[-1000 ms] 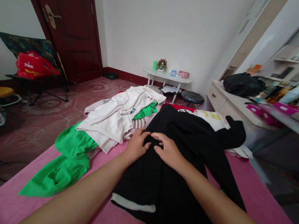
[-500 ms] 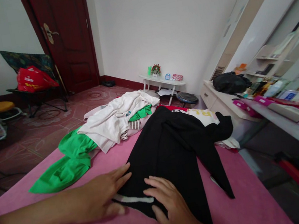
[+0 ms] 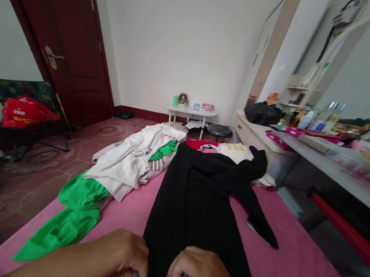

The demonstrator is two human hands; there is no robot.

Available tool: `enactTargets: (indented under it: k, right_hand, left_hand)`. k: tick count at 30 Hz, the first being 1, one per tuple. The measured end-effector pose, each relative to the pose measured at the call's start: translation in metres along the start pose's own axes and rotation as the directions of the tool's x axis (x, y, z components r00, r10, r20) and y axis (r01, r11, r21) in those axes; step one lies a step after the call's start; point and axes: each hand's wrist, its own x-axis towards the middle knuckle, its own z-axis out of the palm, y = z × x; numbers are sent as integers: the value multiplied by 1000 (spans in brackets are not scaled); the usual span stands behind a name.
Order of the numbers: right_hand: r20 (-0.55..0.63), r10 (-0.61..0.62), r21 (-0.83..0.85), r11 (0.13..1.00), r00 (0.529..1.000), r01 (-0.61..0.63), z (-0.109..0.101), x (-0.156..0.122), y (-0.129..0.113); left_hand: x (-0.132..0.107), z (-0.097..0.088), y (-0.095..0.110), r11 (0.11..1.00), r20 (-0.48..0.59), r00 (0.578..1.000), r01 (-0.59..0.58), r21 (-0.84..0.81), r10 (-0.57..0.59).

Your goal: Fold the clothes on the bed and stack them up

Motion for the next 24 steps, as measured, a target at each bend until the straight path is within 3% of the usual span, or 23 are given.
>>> enactTargets:
  k: [3,4,6,7,9,10,12,14,15,16,18,20,21,22,24]
  right_hand:
    - [132,-52,94,995,990,40,2,-6,2]
    - [95,6,95,995,995,-15,-2,-6,5]
    - [-116,184,36,983,976,-181,-23,-6,17]
    - [-275,261,-9,962,925,-274,-40,-6,26]
    - [-577,263,-112,912,774,-394,-81,-9,54]
    - [-688,226,-176,870,690,-461,-102,-12,72]
    - [-802,184,-235,777,568,-584,-140,-21,110]
    - [-836,343,-63,715,428,-696,-165,-31,142]
    - [-814,458,64,683,358,-728,-172,-34,153]
    - [-757,571,181,650,318,-738,-175,-37,161]
    - [-558,759,354,584,336,-731,-176,-39,166]
    - [-394,839,450,533,376,-717,-176,-37,163]
    - [-402,843,485,526,356,-698,-178,-34,161]
    - [-483,823,514,543,299,-664,-183,-31,160]
    - [-751,652,507,670,104,-542,-200,-21,160]
  left_hand:
    - [4,7,3,999,217,976,8,-51,3]
    - [8,8,2,998,270,963,28,-54,-13]
    - [23,6,-2,996,271,960,84,-34,-71]
    - [34,4,-5,993,211,971,114,-9,-110]
    - [58,0,-19,980,-1,984,180,80,-180]
    - [71,-1,-29,967,-135,969,222,128,-204]
    - [95,1,-54,929,-367,899,321,184,-239]
    - [114,9,-82,890,-487,822,421,174,-294]
    - [121,14,-94,876,-513,800,450,171,-311]
    - [125,19,-104,868,-525,791,463,178,-314]
    - [130,28,-116,869,-532,798,448,212,-282]
    - [129,33,-121,874,-532,811,422,241,-245]
    - [129,34,-121,875,-526,816,416,247,-239]
    - [128,35,-120,875,-521,819,414,251,-238]
    - [128,34,-119,873,-517,821,416,254,-241]
